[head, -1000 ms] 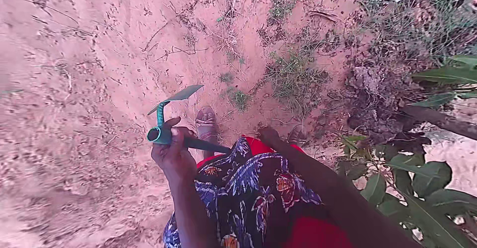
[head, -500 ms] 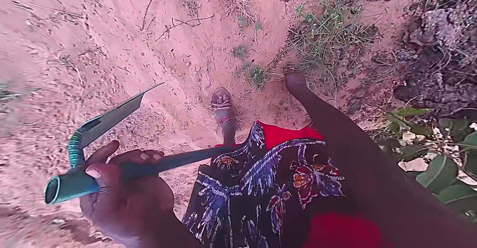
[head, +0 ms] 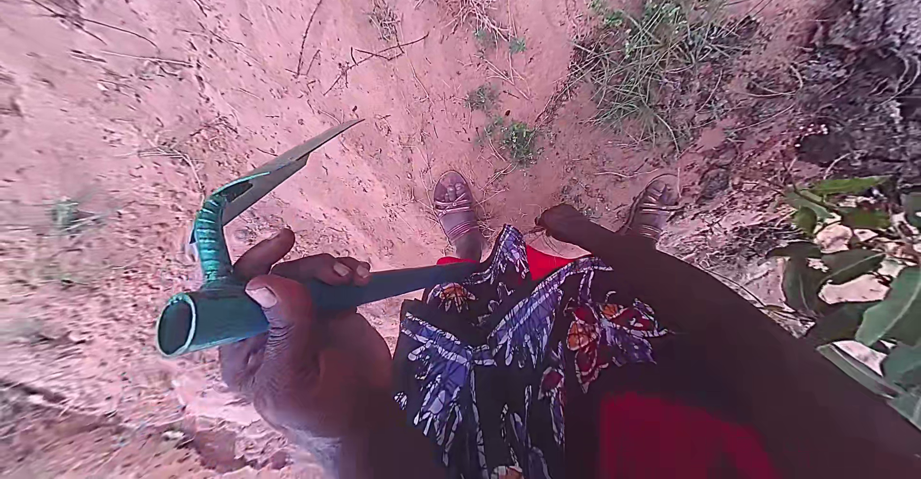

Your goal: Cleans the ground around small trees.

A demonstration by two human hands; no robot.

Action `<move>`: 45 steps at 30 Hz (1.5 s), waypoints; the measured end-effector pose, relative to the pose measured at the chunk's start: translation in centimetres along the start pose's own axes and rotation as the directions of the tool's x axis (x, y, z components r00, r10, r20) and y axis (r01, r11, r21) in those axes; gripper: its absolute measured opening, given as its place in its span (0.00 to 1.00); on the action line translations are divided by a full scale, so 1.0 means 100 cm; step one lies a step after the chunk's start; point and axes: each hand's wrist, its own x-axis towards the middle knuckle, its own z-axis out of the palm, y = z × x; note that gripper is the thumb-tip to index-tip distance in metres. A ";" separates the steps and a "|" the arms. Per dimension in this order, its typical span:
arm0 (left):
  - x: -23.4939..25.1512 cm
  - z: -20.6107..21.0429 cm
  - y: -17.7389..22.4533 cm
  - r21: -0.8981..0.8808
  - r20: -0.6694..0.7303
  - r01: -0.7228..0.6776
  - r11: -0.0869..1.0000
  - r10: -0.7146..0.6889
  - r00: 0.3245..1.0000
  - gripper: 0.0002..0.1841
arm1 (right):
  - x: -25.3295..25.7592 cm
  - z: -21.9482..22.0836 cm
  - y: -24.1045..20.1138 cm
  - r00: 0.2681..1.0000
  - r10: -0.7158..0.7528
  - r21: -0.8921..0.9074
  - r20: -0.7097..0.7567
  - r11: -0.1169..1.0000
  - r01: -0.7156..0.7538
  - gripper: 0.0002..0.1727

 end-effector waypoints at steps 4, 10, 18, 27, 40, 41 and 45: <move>0.001 0.015 0.003 -0.008 0.000 -0.018 1.000 0.018 1.000 0.10 | 0.012 -0.020 0.000 0.970 -0.073 -0.074 -0.233 0.996 0.057 0.18; 0.003 0.011 0.012 -0.002 -0.007 -0.049 0.999 0.049 0.999 0.12 | 0.060 -0.081 -0.019 0.830 -0.196 -0.260 -0.523 0.964 0.064 0.32; 0.007 -0.015 0.015 0.117 0.050 -0.098 0.988 0.093 0.994 0.13 | 0.081 -0.108 -0.017 0.692 0.181 0.009 -0.699 0.969 -0.245 0.33; 0.008 -0.023 0.011 0.125 0.084 -0.117 0.985 0.107 0.991 0.16 | 0.079 -0.128 -0.009 0.771 0.316 0.190 -0.554 0.949 -0.252 0.30; 0.022 0.041 -0.005 0.037 0.281 -0.375 0.926 0.350 0.893 0.15 | 0.074 -0.144 0.006 0.849 0.276 0.304 -0.451 0.942 -0.145 0.22; 0.022 0.042 0.000 0.032 0.319 -0.349 0.936 0.322 0.891 0.15 | 0.073 -0.145 0.008 0.856 0.262 0.294 -0.445 0.946 -0.137 0.23; 0.019 0.048 0.030 0.039 0.436 -0.233 0.972 0.193 0.879 0.21 | 0.067 -0.149 0.009 0.873 0.229 0.274 -0.431 0.955 -0.115 0.28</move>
